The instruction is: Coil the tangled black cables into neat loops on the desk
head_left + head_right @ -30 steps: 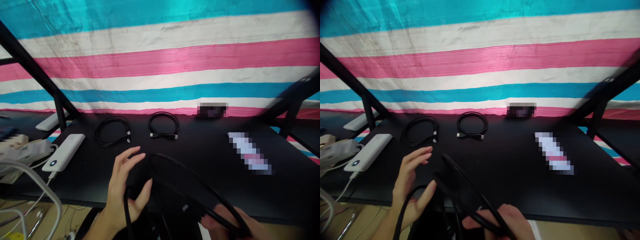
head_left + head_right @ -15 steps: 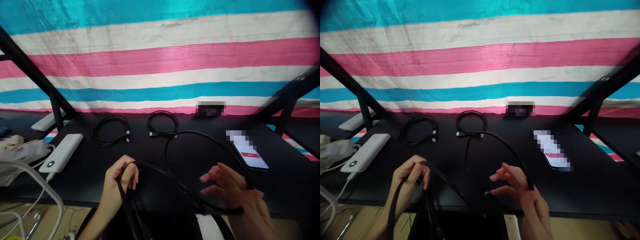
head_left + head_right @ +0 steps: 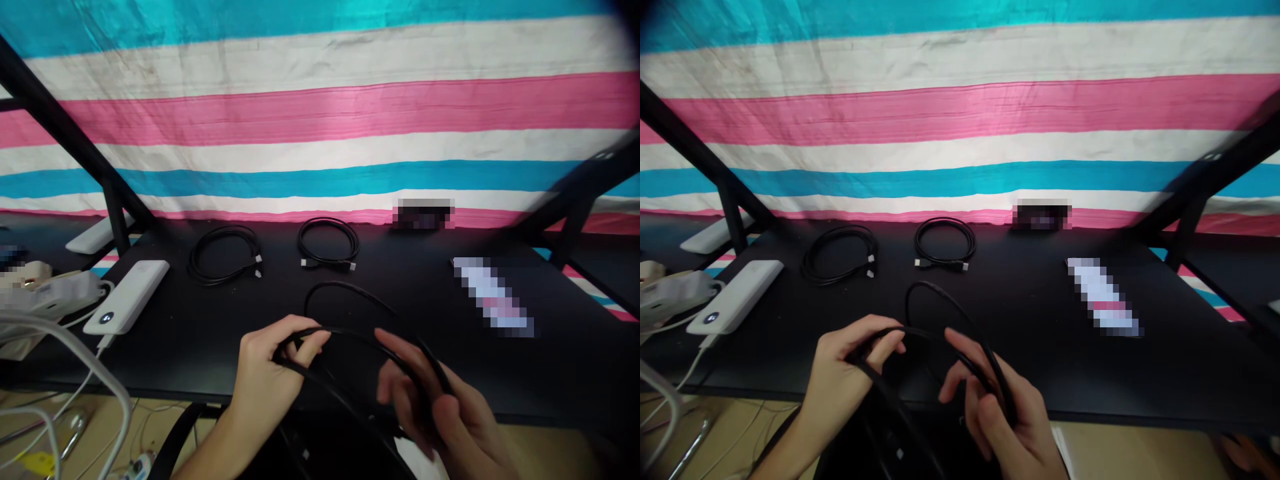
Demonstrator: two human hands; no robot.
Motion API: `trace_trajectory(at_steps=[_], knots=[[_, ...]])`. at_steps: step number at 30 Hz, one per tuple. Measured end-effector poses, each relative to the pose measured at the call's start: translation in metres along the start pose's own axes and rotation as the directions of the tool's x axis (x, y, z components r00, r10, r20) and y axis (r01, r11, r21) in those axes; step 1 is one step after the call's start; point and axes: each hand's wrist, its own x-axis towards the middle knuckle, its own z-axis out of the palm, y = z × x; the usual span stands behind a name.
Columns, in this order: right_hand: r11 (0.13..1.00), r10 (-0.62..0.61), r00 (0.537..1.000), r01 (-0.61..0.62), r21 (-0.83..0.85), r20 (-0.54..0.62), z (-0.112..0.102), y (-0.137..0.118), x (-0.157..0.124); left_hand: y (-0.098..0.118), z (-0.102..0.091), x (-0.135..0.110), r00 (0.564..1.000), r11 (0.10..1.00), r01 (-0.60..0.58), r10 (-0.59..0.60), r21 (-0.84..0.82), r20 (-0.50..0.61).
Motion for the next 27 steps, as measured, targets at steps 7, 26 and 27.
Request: trace_trajectory(at_steps=[7, 26, 27], knots=[[0.995, 0.014, 0.939, -0.048, -0.090, -0.343, -0.026, 0.006, -0.001, -0.010, -0.027, 0.009, 1.000, 1.000, 0.008, -0.008, -0.002, 0.011], [0.977, -0.117, 0.758, 0.205, 0.063, -0.641, -0.069, 0.012, 0.045, -0.023, -0.081, 0.031, 0.930, 0.958, 0.276, -0.245, -0.080, 0.274], [0.975, -0.090, 0.736, 0.204, 0.093, -0.671, -0.079, 0.014, 0.049, -0.031, -0.090, 0.033, 0.931, 0.954, 0.297, -0.282, -0.033, 0.232]])
